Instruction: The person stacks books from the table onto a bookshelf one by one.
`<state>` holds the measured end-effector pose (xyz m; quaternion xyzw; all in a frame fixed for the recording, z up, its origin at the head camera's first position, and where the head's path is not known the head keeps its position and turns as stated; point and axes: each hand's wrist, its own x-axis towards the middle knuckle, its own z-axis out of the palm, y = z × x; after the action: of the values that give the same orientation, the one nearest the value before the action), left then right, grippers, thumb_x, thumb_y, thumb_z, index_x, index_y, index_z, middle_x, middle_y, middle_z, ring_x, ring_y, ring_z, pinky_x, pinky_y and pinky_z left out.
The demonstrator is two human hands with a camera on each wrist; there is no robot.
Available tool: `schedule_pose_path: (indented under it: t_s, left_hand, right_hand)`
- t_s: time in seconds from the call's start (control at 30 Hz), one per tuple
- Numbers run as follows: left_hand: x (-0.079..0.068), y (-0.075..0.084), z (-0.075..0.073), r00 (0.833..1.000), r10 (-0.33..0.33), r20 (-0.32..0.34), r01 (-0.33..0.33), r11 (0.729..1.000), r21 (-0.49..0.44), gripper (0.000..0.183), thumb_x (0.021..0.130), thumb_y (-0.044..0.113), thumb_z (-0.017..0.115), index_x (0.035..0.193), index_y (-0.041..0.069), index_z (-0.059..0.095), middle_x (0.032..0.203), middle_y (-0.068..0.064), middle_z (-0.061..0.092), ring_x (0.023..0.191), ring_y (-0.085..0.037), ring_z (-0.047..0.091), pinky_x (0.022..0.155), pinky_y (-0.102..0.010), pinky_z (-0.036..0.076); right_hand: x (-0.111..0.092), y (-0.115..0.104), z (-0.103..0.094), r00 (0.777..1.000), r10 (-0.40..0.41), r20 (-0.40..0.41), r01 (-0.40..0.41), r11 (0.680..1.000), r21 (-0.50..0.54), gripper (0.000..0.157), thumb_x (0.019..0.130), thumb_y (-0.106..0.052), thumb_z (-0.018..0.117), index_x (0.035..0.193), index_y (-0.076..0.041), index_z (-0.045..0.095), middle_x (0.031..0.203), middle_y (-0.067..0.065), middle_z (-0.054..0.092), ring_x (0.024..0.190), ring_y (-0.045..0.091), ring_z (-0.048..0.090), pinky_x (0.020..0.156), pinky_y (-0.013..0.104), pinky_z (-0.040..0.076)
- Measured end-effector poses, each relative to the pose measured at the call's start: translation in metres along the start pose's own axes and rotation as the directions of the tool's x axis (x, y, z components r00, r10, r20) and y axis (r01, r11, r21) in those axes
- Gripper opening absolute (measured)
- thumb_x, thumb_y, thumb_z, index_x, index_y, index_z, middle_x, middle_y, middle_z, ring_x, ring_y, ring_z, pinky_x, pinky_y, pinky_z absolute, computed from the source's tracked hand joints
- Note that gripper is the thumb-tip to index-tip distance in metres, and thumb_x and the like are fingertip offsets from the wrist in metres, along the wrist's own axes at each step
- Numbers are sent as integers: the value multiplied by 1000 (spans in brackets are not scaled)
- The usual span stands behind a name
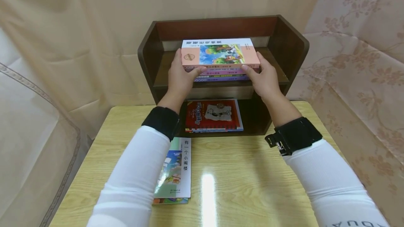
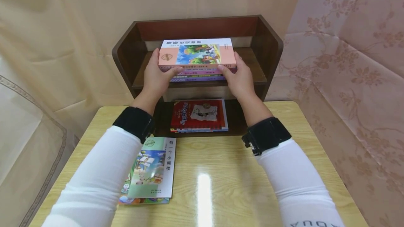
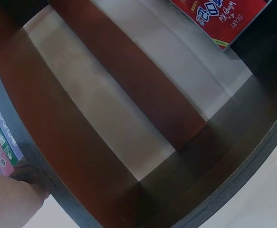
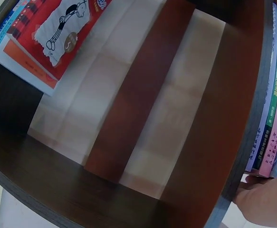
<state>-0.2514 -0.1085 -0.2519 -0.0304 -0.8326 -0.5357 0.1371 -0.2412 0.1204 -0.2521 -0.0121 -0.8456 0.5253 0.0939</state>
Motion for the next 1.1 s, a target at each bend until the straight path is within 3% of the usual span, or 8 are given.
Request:
schedule_pose_path:
  t_s: [0.4, 0.87, 0.97, 1.1]
  left_hand:
    - [2, 0, -1, 1000, -4, 1, 4, 1000, 27, 86, 83, 35, 71, 152, 17, 24, 138, -2, 48, 132, -15, 43, 109, -31, 37]
    - [1, 2, -5, 996, -88, 30, 87, 996, 19, 107, 84, 39, 71, 156, 22, -7, 161, -2, 16, 147, -18, 16, 118, -35, 20]
    - [-4, 1, -10, 998, -63, 12, 62, 998, 32, 110, 82, 42, 73, 156, 20, -7, 162, -2, 11, 148, -19, 12, 118, -36, 20]
    - [-21, -5, -18, 1000, -3, 5, 3, 995, 102, 108, 83, 43, 73, 156, 16, -1, 162, -4, 10, 148, -19, 10, 118, -37, 19]
  right_hand:
    - [2, 3, 3, 1000, 1, -7, -2, 999, -33, 75, 95, -40, 56, 156, -20, 16, 159, 2, 25, 146, 19, 21, 117, 37, 23]
    - [-1, 4, 3, 1000, -23, -20, 22, 1000, -17, 78, 95, -41, 55, 156, -16, 13, 160, 4, 21, 146, 19, 18, 118, 35, 21]
    - [-7, 7, 4, 997, -52, -57, 52, 999, 4, 83, 94, -43, 58, 156, -16, 11, 161, 2, 17, 147, 16, 14, 118, 33, 20]
    - [-25, 17, 7, 979, -162, -124, 166, 986, 24, 86, 92, -39, 63, 156, -16, 11, 161, -3, 16, 146, 9, 12, 118, 30, 18]
